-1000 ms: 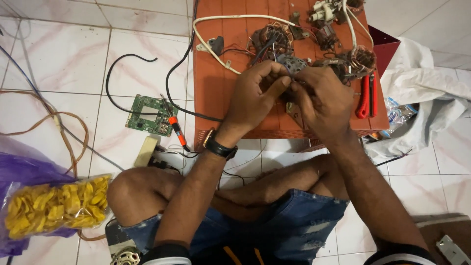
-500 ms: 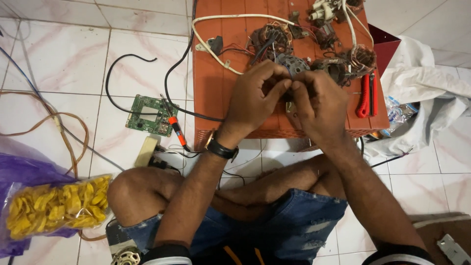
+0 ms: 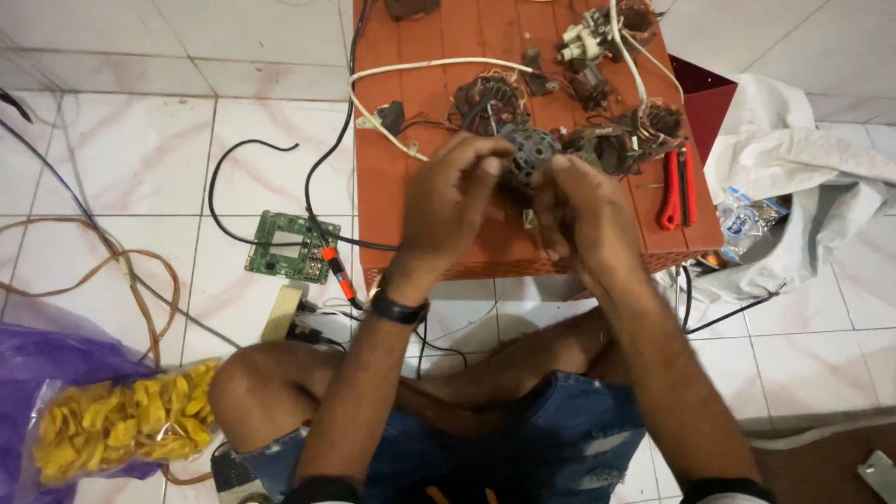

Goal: The person sits on the floor at a low table with disassembled electric motor parts and works on a motor stator by hand, threading and pressing wire ends into the stator slots and adjusting the windings. They handle the motor housing and copper coil components one at a time while other motor parts and a circuit board sit on the table.

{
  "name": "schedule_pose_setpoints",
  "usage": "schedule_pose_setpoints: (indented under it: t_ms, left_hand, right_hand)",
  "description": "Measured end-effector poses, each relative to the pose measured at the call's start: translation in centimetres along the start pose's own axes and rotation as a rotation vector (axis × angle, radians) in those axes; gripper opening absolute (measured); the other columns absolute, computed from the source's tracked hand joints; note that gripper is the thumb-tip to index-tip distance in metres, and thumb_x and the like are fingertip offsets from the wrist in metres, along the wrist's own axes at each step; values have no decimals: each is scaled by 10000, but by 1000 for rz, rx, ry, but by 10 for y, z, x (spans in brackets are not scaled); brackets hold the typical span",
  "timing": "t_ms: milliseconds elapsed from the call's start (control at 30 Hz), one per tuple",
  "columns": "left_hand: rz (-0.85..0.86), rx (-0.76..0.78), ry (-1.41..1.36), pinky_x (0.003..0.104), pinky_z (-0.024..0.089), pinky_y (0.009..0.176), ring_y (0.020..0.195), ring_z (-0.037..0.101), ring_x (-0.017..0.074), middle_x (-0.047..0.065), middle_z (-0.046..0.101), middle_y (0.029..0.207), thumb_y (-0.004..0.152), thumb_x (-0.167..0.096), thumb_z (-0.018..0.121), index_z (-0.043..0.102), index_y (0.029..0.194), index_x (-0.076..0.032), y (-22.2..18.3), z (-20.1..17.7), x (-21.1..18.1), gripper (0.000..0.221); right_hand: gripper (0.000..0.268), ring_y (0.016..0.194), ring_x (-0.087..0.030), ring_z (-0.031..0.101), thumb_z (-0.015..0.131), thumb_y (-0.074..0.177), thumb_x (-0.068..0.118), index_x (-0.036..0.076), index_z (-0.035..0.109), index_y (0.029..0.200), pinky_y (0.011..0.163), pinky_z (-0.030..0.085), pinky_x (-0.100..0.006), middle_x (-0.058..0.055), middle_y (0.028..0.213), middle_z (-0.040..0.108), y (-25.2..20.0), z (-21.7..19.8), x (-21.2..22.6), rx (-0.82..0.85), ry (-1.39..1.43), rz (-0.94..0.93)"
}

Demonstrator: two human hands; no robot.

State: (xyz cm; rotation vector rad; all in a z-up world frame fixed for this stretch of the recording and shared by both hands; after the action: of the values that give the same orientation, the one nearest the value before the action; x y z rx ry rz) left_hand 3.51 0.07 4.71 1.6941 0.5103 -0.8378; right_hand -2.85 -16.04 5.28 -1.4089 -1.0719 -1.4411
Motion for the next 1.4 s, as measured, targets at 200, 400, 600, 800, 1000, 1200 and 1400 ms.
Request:
schedule_pose_setpoints:
  t_ms: [200, 400, 600, 800, 1000, 1200, 1400]
  left_hand:
    - [-42, -20, 50, 385, 518, 871, 978, 704, 268, 114, 722, 982, 1043, -183, 546, 726, 1116, -100, -6, -41, -34, 211]
    - [-35, 2, 381, 401, 546, 760, 836, 692, 296, 92, 663, 857, 934, -183, 754, 739, 1128, -106, -16, -30, -36, 209]
    - [-35, 77, 698, 554, 513, 875, 1003, 663, 398, 162, 680, 1032, 758, -261, 894, 645, 1282, -85, -18, 2, -28, 606]
    - [-110, -110, 474, 419, 537, 643, 730, 692, 324, 115, 689, 819, 937, -195, 742, 761, 1090, -153, -6, -1, -30, 160]
    - [-394, -299, -248, 211, 482, 530, 575, 589, 81, 12, 586, 673, 949, -155, 690, 720, 1006, -24, 10, -28, -1, 146]
    - [-556, -219, -392, 227, 584, 490, 577, 691, 115, 80, 682, 731, 937, -189, 692, 693, 948, -36, 10, -41, 34, 153]
    - [-605, -196, -519, 246, 578, 444, 544, 686, 118, 109, 703, 719, 903, -180, 731, 712, 959, -21, 8, -35, 41, 169]
  right_hand:
    - [201, 394, -172, 553, 569, 1056, 162, 26, 628, 920, 409, 397, -271, -98, 513, 553, -23, -28, -40, 57, -174, -188]
    - [215, 365, -133, 495, 585, 1055, 111, -23, 687, 920, 413, 422, -260, -70, 449, 537, -26, -30, -49, 74, -188, -375]
    - [227, 406, -118, 512, 557, 1071, 91, -26, 676, 917, 438, 438, -264, -92, 539, 597, -28, -28, -49, 112, -131, -466]
    - [263, 394, -146, 537, 580, 1062, 158, -38, 695, 929, 441, 457, -280, -100, 520, 584, -29, -31, -47, 110, -82, -440]
    - [250, 397, -138, 553, 584, 1066, 156, 5, 717, 917, 428, 462, -261, -76, 527, 588, -23, -28, -52, 118, -88, -418]
    - [196, 409, -167, 574, 589, 1052, 101, -29, 709, 966, 451, 485, -297, -91, 511, 555, -20, -27, -55, 101, -140, -326]
    - [146, 366, -151, 572, 634, 1010, 82, 16, 717, 1111, 406, 478, -266, -83, 464, 573, -21, -10, -16, 76, -276, -361]
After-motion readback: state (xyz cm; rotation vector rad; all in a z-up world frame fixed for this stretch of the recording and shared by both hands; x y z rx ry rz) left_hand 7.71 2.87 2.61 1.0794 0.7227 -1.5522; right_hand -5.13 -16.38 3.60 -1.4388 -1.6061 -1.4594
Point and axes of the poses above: each hand's wrist, its own y-axis towards the middle knuckle, its own z-axis out of the palm, x = y × z, the point moved 5 cm from there along y, towards the middle knuckle
